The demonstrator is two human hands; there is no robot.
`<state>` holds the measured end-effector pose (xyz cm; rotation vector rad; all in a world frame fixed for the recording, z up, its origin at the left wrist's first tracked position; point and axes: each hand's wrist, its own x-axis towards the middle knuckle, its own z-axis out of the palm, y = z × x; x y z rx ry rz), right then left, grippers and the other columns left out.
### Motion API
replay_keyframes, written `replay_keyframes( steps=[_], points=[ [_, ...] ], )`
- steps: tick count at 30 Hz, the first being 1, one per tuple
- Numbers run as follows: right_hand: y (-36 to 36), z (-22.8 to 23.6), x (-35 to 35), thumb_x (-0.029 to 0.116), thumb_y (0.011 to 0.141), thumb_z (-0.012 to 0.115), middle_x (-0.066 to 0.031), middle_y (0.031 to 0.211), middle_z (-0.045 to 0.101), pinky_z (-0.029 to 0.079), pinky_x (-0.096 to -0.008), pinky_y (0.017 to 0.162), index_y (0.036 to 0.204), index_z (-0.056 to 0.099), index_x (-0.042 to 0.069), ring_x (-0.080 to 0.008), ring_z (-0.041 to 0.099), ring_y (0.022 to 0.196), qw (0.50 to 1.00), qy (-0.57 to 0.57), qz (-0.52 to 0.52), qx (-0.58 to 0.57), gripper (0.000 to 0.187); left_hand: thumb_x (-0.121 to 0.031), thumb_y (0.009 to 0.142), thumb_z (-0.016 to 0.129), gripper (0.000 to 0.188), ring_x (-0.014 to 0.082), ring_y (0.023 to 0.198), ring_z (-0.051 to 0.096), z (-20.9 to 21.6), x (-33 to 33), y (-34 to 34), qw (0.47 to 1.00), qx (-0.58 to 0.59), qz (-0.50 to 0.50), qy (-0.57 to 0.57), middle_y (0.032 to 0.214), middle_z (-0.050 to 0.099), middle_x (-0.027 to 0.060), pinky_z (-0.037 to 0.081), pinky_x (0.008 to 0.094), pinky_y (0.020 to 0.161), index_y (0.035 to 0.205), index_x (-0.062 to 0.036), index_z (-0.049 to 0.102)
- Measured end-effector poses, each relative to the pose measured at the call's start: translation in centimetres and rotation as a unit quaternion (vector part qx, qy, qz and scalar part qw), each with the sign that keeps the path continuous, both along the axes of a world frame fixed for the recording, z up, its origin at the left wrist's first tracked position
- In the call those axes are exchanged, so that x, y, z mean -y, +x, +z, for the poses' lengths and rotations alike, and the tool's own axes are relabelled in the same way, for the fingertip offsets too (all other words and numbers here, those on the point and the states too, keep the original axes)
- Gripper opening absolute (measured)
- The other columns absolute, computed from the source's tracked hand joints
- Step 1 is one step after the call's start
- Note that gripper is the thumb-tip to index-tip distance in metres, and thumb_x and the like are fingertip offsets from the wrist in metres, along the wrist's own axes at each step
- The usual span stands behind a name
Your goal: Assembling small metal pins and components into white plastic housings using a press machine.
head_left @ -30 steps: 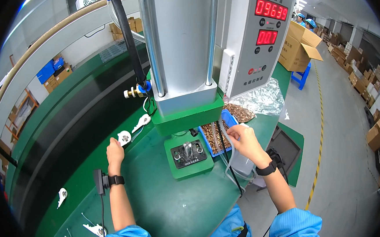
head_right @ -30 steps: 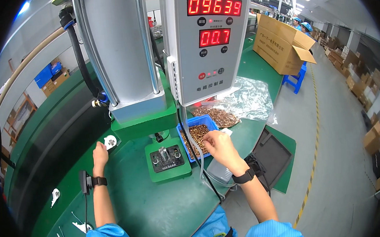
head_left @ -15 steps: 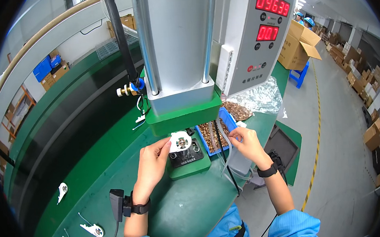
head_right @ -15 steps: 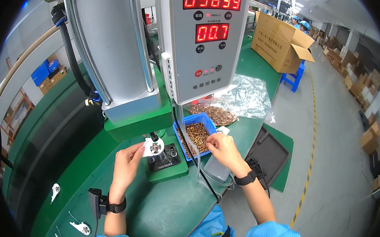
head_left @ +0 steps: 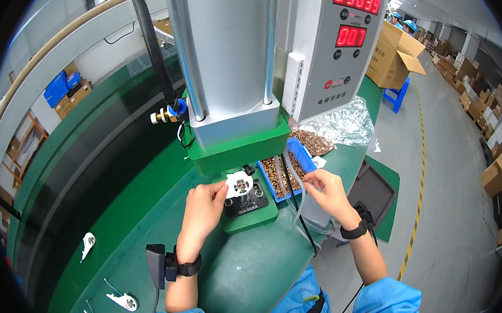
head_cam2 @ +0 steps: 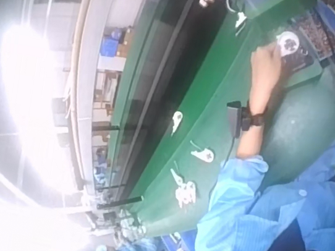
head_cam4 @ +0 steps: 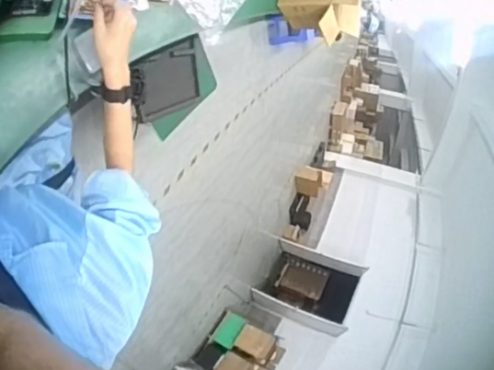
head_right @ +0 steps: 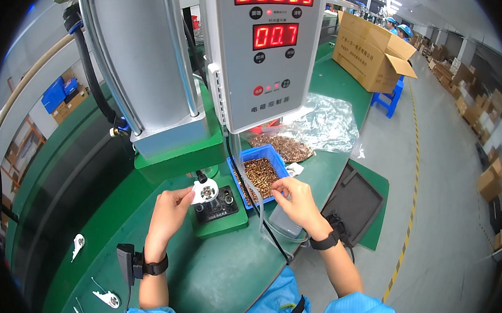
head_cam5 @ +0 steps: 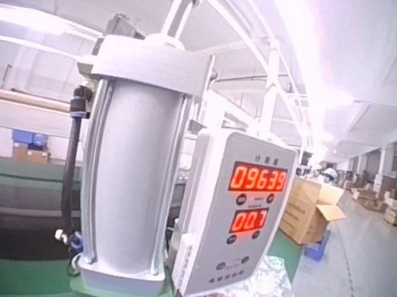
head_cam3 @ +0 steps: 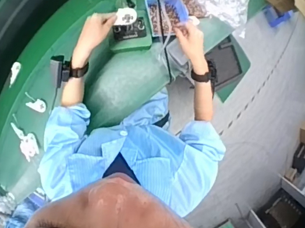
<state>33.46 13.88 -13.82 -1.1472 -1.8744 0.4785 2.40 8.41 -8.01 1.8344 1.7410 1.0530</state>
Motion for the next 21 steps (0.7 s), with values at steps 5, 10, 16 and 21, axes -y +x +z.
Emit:
replay_keyframes(
  steps=[5,10,16,21],
  points=[
    [-0.2,-2.9,0.4,0.005,0.09,0.074,-0.0078,0.085,0.068,0.049,-0.0295,0.066,0.1,0.072,0.0,-0.0141,0.06,0.07,0.997,0.004,0.004,-0.082,0.012,-0.016,0.102,0.059,0.025,0.0302,0.052,0.054,-0.4,0.6,0.4,0.998,0.028,0.035,-0.053,0.063,0.055,0.0233,0.044,0.039,0.06,0.107,0.0049,0.072],
    [-0.2,-6.7,0.2,0.004,0.093,0.073,-0.0066,0.087,0.067,0.049,-0.0289,0.066,0.101,0.071,0.0,-0.0135,0.059,0.071,0.992,-0.01,0.023,-0.126,0.01,-0.017,0.105,0.059,0.022,0.0111,0.063,0.051,-2.6,0.8,-0.5,0.984,0.178,0.009,-0.011,0.072,0.061,0.0079,0.042,0.0331,0.06,0.108,0.0037,0.066],
    [0.4,-6.5,-0.3,0.002,0.092,0.073,-0.0056,0.086,0.068,0.049,-0.0275,0.068,0.1,0.071,-0.001,-0.0115,0.059,0.072,0.985,0.027,0.013,-0.17,0.009,-0.016,0.107,0.057,0.018,0.0042,0.066,0.045,-2.9,0.8,-0.5,0.984,0.176,-0.006,-0.015,0.079,0.056,-0.0042,0.038,0.0237,0.058,0.1,-0.0014,0.063],
    [-0.2,-3.2,-0.4,0.002,0.093,0.073,-0.0058,0.093,0.074,0.054,-0.027,0.076,0.105,0.073,-0.003,-0.0095,0.065,0.082,0.971,-0.01,0.061,-0.231,0.013,-0.017,0.105,0.06,0.02,0.0077,0.066,0.048,-3.0,0.9,-0.9,0.983,0.179,0.022,-0.022,0.073,0.061,0.0038,0.039,0.0296,0.059,0.1,0.0026,0.063]
  ],
)
